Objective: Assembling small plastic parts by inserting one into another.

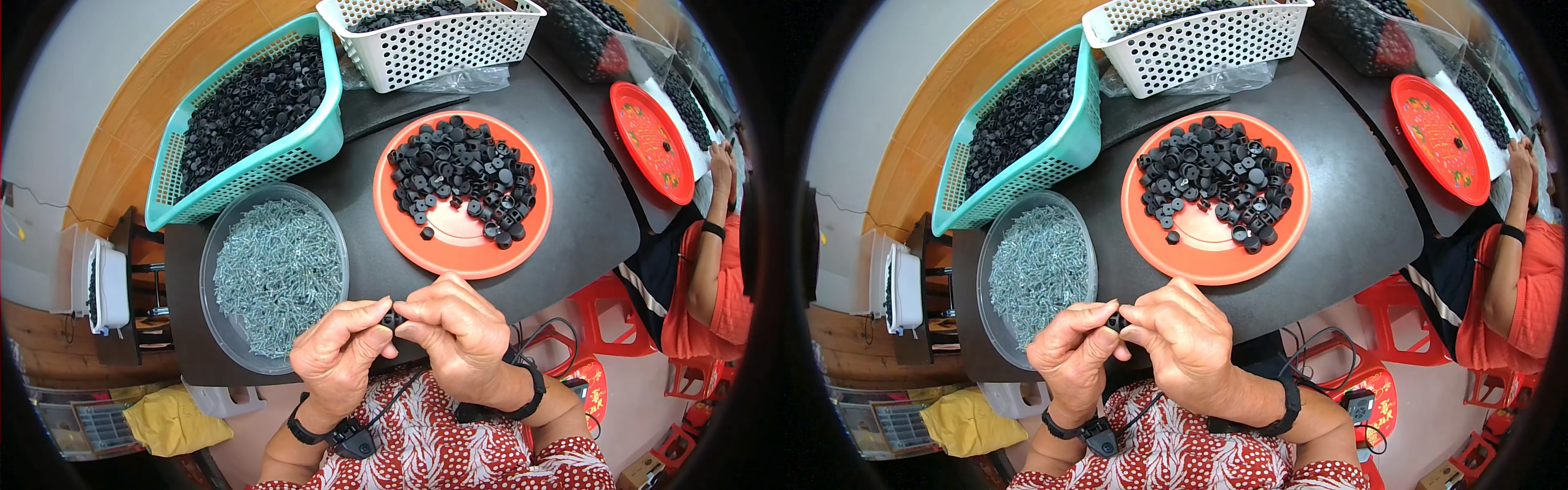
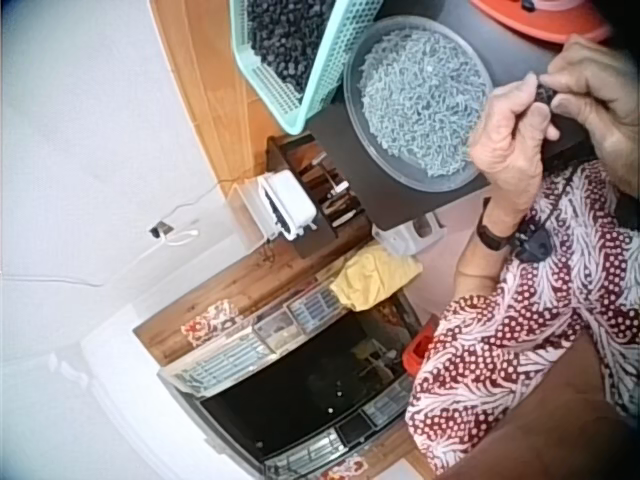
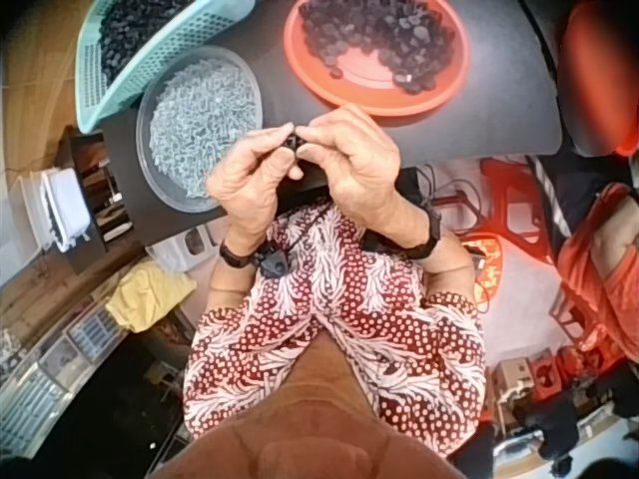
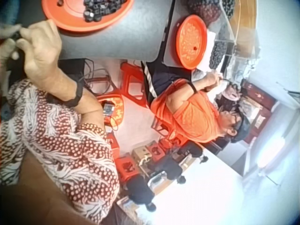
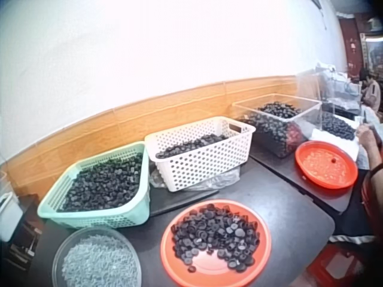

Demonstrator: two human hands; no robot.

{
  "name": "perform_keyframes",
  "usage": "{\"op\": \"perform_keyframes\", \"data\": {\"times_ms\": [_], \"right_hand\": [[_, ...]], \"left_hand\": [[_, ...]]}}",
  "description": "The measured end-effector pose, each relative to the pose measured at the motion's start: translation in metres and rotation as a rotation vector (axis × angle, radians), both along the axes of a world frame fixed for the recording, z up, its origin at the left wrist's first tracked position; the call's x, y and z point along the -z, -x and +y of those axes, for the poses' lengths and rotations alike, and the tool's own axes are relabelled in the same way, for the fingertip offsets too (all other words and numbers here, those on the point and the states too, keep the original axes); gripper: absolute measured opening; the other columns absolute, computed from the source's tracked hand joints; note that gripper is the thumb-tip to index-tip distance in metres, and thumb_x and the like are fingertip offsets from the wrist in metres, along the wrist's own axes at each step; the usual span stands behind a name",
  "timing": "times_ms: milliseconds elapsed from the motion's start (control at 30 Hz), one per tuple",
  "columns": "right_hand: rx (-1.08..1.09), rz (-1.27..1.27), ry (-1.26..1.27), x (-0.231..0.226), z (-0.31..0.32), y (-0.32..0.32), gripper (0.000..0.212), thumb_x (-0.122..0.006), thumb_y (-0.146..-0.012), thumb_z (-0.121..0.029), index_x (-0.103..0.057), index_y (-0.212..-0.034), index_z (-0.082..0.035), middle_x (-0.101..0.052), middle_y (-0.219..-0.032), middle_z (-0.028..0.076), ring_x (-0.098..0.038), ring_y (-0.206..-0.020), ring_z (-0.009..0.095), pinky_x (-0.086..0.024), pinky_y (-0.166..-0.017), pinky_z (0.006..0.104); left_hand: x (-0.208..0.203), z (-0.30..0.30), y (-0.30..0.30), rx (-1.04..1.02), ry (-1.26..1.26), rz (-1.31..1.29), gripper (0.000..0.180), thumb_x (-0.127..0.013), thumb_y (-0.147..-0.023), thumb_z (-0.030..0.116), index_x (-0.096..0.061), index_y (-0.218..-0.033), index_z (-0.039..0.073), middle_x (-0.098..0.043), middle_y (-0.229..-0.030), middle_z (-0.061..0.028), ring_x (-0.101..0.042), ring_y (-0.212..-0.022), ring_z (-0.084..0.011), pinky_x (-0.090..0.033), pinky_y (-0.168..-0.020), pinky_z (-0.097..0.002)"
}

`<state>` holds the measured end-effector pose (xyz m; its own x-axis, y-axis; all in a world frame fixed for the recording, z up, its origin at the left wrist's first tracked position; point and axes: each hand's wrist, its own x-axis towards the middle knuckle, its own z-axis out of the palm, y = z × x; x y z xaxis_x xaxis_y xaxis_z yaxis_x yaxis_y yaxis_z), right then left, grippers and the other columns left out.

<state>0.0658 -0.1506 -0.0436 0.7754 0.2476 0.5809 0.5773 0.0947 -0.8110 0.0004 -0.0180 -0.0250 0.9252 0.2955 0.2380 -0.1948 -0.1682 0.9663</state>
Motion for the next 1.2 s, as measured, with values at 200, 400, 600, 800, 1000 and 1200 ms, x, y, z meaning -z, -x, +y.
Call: {"op": "perform_keyframes", "data": {"times_ms": [200, 400, 600, 800, 1000, 1200], "right_hand": [[-0.047, 0.17, -0.095, 0.0, 0.002, 0.004, 0.025, -0.074, -0.063, 0.009, -0.065, -0.086, 0.003, -0.063, -0.076, 0.011, -0.058, -0.068, 0.021, -0.047, -0.059, 0.0303], [-0.11, 0.292, -0.134, -0.001, 0.0, 0.004, 0.022, -0.071, -0.067, 0.011, -0.066, -0.087, 0.005, -0.065, -0.079, 0.012, -0.059, -0.069, 0.018, -0.047, -0.061, 0.0275], [-0.243, 0.607, -0.292, -0.005, 0.0, 0.008, 0.021, -0.068, -0.071, 0.014, -0.067, -0.09, 0.006, -0.065, -0.087, 0.013, -0.061, -0.075, 0.015, -0.05, -0.067, 0.0256], [-0.334, 0.785, -0.448, -0.006, 0.003, 0.009, 0.014, -0.062, -0.077, 0.015, -0.065, -0.089, 0.008, -0.062, -0.086, 0.012, -0.062, -0.071, 0.015, -0.054, -0.064, 0.0256], [-0.409, 0.656, -0.338, -0.004, -0.002, 0.0, 0.018, -0.062, -0.075, 0.017, -0.064, -0.09, 0.007, -0.059, -0.088, 0.01, -0.062, -0.072, 0.015, -0.055, -0.063, 0.0266], [-0.433, 0.669, -0.355, 0.003, 0.0, -0.002, 0.021, -0.065, -0.072, 0.016, -0.065, -0.09, 0.005, -0.058, -0.089, 0.007, -0.06, -0.075, 0.012, -0.053, -0.065, 0.0252]], "left_hand": [[-0.002, 0.0, -0.002, -0.022, -0.185, -0.086, 0.021, -0.068, -0.08, -0.003, -0.066, -0.102, -0.003, -0.067, -0.091, -0.0157, -0.062, -0.062, -0.0116, -0.05, -0.052, -0.0218], [0.0, -0.001, -0.003, -0.038, -0.265, -0.145, 0.022, -0.068, -0.079, -0.004, -0.065, -0.101, -0.003, -0.067, -0.09, -0.0175, -0.063, -0.06, -0.0133, -0.051, -0.051, -0.0227], [0.005, -0.001, -0.003, -0.063, -0.308, -0.201, 0.023, -0.069, -0.078, -0.003, -0.065, -0.101, -0.003, -0.067, -0.088, -0.0182, -0.063, -0.059, -0.0152, -0.051, -0.051, -0.0239], [0.006, 0.0, -0.005, -0.069, -0.425, -0.28, 0.023, -0.07, -0.077, -0.003, -0.064, -0.1, -0.004, -0.066, -0.085, -0.0186, -0.062, -0.058, -0.0184, -0.05, -0.051, -0.0263], [0.006, -0.001, 0.001, -0.062, -0.337, -0.224, 0.019, -0.067, -0.08, -0.003, -0.064, -0.1, -0.003, -0.066, -0.089, -0.0186, -0.061, -0.059, -0.0154, -0.05, -0.051, -0.0243], [0.009, -0.005, 0.001, -0.06, -0.222, -0.167, 0.016, -0.063, -0.085, -0.002, -0.063, -0.1, -0.004, -0.064, -0.095, -0.0178, -0.059, -0.061, -0.012, -0.05, -0.052, -0.0219]]}}
